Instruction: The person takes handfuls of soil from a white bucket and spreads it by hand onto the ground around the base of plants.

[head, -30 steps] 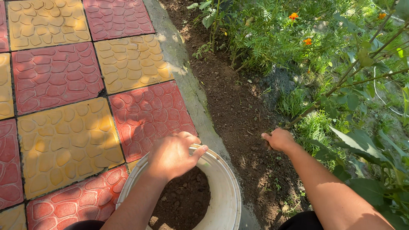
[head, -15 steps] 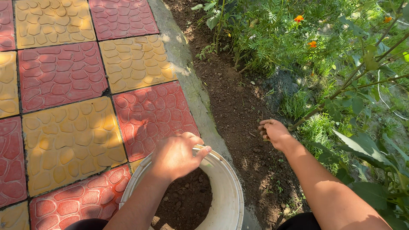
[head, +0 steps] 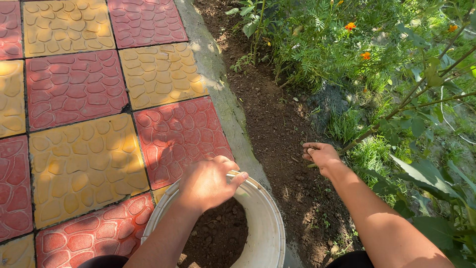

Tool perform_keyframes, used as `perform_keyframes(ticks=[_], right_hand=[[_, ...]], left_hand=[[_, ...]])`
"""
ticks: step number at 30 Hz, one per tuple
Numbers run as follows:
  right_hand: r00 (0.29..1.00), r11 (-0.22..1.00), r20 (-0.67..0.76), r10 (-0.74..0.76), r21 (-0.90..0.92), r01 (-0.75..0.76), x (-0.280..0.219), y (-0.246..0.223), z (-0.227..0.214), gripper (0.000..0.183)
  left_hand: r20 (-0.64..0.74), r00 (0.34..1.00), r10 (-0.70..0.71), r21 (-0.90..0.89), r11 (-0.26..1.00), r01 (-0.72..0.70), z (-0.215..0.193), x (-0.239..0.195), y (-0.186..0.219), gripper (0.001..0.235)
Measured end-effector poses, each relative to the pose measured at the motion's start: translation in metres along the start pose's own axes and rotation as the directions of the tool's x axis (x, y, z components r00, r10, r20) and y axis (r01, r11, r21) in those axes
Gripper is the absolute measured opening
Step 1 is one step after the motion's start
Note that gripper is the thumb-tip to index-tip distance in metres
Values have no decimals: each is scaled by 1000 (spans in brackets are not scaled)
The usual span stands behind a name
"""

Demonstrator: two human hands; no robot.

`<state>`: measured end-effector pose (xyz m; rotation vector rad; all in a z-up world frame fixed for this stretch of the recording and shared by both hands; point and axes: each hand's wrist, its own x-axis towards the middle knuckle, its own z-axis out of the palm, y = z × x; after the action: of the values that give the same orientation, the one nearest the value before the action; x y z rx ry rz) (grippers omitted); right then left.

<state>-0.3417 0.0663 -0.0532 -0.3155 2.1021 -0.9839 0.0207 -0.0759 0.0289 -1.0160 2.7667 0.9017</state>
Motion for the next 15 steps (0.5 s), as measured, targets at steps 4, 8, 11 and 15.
perform_keyframes(ticks=[4,8,11,15], right_hand=[[999,999,-34,-23,-34,21,17,3,4,37],[995,992,-100,-25,-123,13,18,7,5,46],[995,978,-102,-7,-210,-15,28,21,1,56],[996,971,-84,19,-237,-38,36,24,1,56]], left_hand=[[-2,1000,2,8,1000,-2,1,0,0,52],[6,1000,1,5,1000,-1,-6,-2,3,51],[33,999,-8,-9,1000,8,-8,-2,4,50],[44,999,-9,-14,1000,10,-10,-2,4,51]])
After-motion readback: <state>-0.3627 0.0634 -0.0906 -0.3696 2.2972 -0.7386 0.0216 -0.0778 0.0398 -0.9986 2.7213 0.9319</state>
